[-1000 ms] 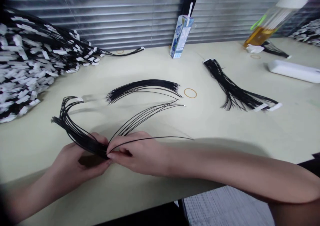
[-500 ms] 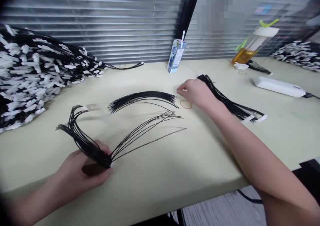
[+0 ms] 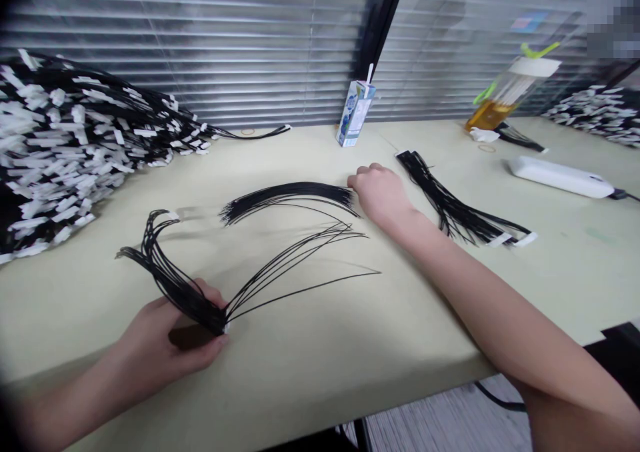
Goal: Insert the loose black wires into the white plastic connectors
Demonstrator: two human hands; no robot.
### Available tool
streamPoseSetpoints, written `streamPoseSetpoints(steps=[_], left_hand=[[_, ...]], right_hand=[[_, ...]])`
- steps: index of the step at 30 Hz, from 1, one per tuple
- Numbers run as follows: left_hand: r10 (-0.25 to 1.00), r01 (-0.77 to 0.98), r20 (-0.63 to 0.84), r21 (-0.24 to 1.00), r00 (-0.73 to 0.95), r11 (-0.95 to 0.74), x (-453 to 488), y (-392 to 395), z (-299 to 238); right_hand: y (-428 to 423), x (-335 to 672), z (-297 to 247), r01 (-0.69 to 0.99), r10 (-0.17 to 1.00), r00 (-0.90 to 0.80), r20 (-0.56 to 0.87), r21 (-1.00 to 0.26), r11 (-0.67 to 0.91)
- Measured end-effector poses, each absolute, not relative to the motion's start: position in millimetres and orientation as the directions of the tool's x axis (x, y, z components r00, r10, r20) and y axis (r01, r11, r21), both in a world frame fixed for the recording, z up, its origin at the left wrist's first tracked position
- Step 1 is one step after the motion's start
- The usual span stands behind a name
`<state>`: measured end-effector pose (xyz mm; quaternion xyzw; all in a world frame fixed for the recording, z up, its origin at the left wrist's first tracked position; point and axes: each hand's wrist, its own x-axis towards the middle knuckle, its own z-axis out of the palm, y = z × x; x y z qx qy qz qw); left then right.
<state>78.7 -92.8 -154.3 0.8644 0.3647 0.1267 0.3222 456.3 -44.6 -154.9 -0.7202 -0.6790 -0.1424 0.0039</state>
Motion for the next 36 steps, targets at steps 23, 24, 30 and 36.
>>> streamPoseSetpoints(steps=[23,24,30,36], left_hand=[[0.733,0.580,-0.093,0.681,0.674,-0.447,79.1,-92.5,-153.9],[0.736,0.575,-0.089,0.689,0.671,-0.441,78.6,-92.4,-154.7],[0.720,0.558,0.000,0.632,0.694,-0.538,78.1,-91.1,-156.3],[0.704,0.534,0.062,0.604,0.708,-0.591,79.8,-90.3,-156.0]], right_hand=[[-136.5,305.1,-103.2,-0.397,0.844,-0.531,-0.074,-0.859,-0.325],[-143.9,297.4,-103.8,-0.336,0.812,-0.575,-0.105,-0.874,-0.351],[-153.9,280.7,-130.3,0.172,0.974,-0.211,-0.084,-0.984,-0.048],[-143.4,276.1,-152.6,0.310,0.968,-0.211,-0.139,-0.948,-0.069]])
